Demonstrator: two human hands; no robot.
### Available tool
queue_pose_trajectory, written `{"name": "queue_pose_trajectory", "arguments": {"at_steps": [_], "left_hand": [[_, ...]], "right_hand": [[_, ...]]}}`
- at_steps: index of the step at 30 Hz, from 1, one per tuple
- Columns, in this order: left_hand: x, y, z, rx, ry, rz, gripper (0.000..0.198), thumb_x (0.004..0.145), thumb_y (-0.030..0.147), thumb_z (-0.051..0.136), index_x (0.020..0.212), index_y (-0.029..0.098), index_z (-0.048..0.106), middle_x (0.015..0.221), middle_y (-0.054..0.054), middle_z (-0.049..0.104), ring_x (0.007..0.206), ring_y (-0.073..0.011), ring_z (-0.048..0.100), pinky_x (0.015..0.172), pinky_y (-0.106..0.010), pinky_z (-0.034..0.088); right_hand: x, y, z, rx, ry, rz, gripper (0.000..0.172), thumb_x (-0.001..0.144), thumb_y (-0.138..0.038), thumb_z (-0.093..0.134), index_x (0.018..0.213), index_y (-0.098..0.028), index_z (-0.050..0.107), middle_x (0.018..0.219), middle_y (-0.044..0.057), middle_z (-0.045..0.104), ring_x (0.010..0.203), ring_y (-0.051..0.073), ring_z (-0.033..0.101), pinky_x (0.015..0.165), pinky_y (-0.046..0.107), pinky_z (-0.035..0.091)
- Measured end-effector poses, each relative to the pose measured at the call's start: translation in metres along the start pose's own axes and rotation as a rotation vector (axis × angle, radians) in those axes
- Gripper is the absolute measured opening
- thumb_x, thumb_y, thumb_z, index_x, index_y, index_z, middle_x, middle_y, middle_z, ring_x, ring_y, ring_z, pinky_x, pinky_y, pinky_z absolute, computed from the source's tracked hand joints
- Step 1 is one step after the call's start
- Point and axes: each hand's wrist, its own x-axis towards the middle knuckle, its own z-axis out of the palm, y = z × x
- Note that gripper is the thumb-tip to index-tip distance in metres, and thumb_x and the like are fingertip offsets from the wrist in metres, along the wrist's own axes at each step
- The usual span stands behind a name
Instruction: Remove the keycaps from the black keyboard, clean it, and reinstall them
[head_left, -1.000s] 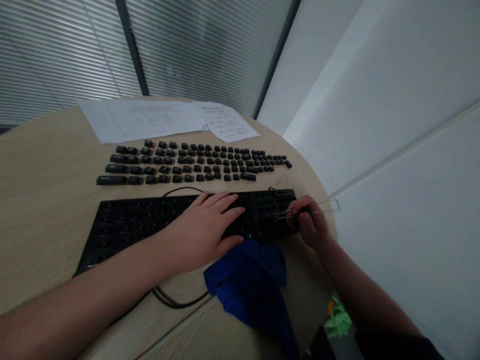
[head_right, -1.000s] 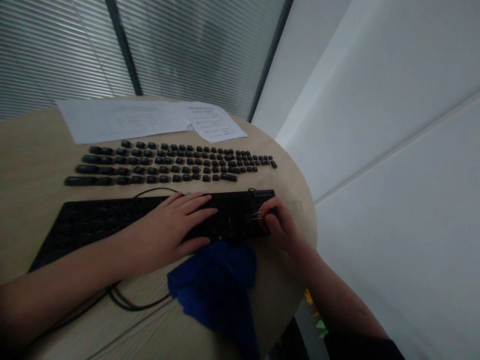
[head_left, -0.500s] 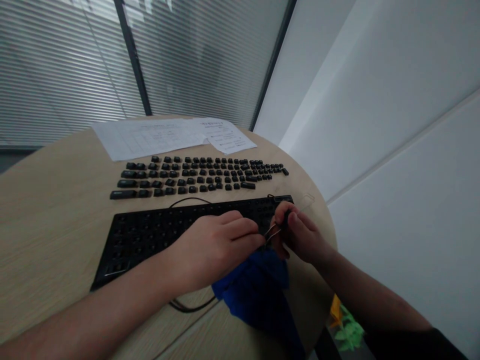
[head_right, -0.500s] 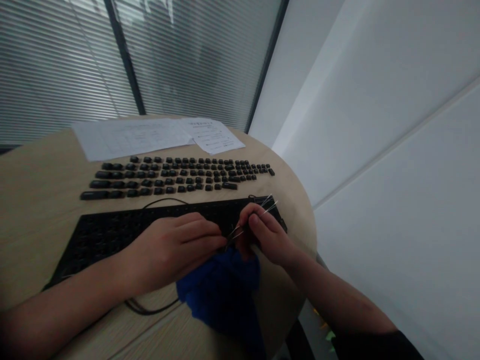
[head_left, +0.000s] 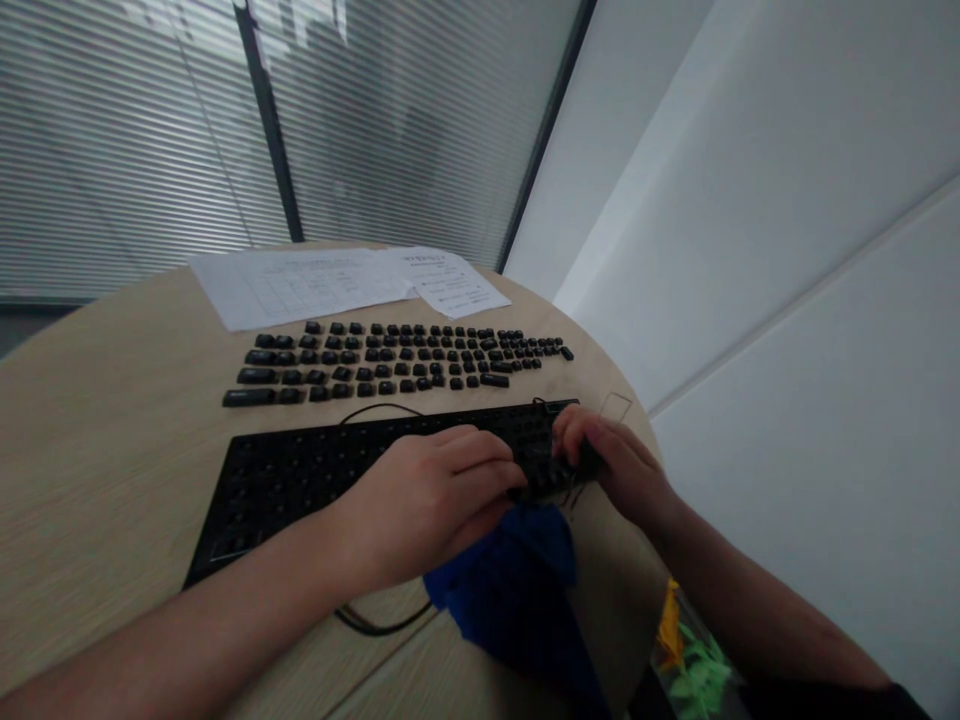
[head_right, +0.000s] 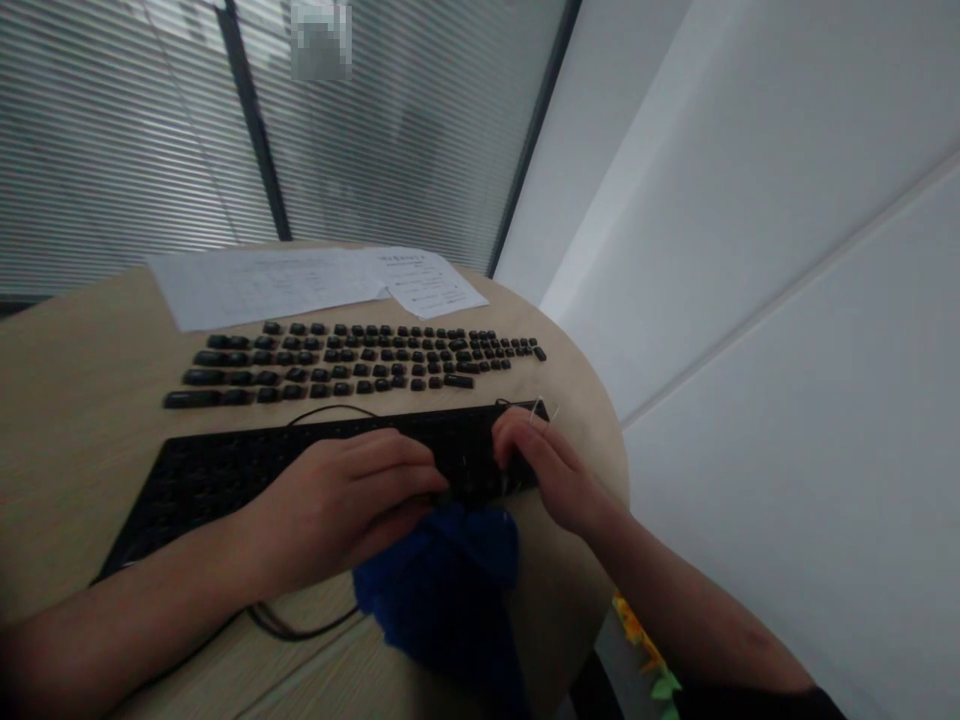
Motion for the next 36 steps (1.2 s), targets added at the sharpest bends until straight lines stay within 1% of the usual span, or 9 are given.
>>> {"name": "queue_pose_trajectory", "arguments": {"at_steps": [5,9,14,19,23,25,28,31,36], "left_hand": [[0.000,0.001,0.000,0.109,0.112,0.020,0.020,0.104,0.020,0.054,0.113,0.018,0.072,0.099,-0.006,0.073,0.080,-0.0149,0.069,0.068,-0.026,0.059],[0.000,0.001,0.001,0.142,0.144,0.037,0.020,0.106,0.020,0.052,0.112,0.018,0.070,0.094,-0.004,0.072,0.074,-0.0132,0.067,0.061,-0.024,0.056],[-0.002,-0.003,0.005,0.150,0.127,0.060,0.016,0.106,0.019,0.053,0.112,0.018,0.068,0.094,-0.003,0.071,0.073,-0.0139,0.064,0.058,-0.025,0.051],[-0.002,-0.003,0.005,0.196,0.075,-0.006,0.022,0.105,0.022,0.053,0.123,0.016,0.063,0.099,-0.005,0.074,0.082,-0.0177,0.069,0.065,-0.028,0.056],[-0.001,-0.007,0.002,0.260,-0.163,-0.260,0.017,0.097,0.026,0.062,0.112,0.018,0.068,0.092,-0.005,0.075,0.079,-0.0226,0.073,0.064,-0.032,0.055],[0.001,-0.010,0.000,0.273,-0.336,-0.345,0.011,0.097,0.026,0.062,0.096,0.020,0.071,0.085,-0.003,0.075,0.075,-0.0241,0.073,0.062,-0.034,0.054],[0.003,-0.012,-0.001,0.285,-0.501,-0.405,0.019,0.098,0.026,0.059,0.085,0.020,0.070,0.083,-0.004,0.075,0.074,-0.0258,0.074,0.061,-0.035,0.054],[0.004,-0.012,-0.001,0.288,-0.553,-0.433,0.019,0.098,0.026,0.058,0.084,0.020,0.070,0.084,-0.004,0.076,0.074,-0.0262,0.074,0.061,-0.036,0.054],[0.003,-0.014,-0.001,0.284,-0.555,-0.435,0.020,0.098,0.027,0.057,0.084,0.020,0.069,0.083,-0.005,0.075,0.073,-0.0266,0.074,0.060,-0.036,0.052]], "right_hand": [[-0.008,-0.011,0.010,0.004,-0.167,0.149,0.032,0.106,-0.049,0.051,0.107,-0.022,0.068,0.077,0.001,0.061,0.067,0.015,0.055,0.063,0.028,0.047],[-0.004,-0.015,0.017,-0.094,-0.278,0.103,0.023,0.095,-0.043,0.070,0.103,-0.021,0.071,0.088,0.003,0.067,0.079,0.017,0.060,0.071,0.028,0.049],[0.003,-0.018,0.020,-0.067,-0.283,0.104,0.025,0.090,-0.043,0.077,0.100,-0.020,0.072,0.086,0.002,0.067,0.076,0.016,0.060,0.068,0.028,0.049],[0.021,-0.006,-0.001,-0.221,-0.308,0.112,0.027,0.088,-0.043,0.078,0.101,-0.020,0.074,0.079,0.001,0.065,0.068,0.015,0.058,0.062,0.026,0.046],[0.071,0.037,-0.038,-0.627,-0.092,0.060,0.027,0.086,-0.040,0.076,0.104,-0.019,0.078,0.073,0.000,0.065,0.064,0.015,0.056,0.062,0.027,0.041],[0.096,0.064,-0.053,-0.809,-0.085,0.112,0.022,0.085,-0.034,0.076,0.100,-0.019,0.081,0.071,0.000,0.066,0.062,0.014,0.056,0.061,0.027,0.039],[0.121,0.096,-0.063,-0.898,-0.117,0.187,0.024,0.085,-0.033,0.075,0.102,-0.018,0.083,0.072,0.002,0.069,0.066,0.016,0.059,0.063,0.027,0.040],[0.129,0.113,-0.063,-0.885,-0.157,0.190,0.030,0.086,-0.037,0.074,0.108,-0.018,0.083,0.074,0.002,0.072,0.067,0.016,0.061,0.063,0.027,0.041],[0.130,0.117,-0.061,-0.851,-0.178,0.152,0.033,0.088,-0.037,0.072,0.111,-0.018,0.083,0.079,0.003,0.074,0.068,0.016,0.061,0.066,0.028,0.043]]}}
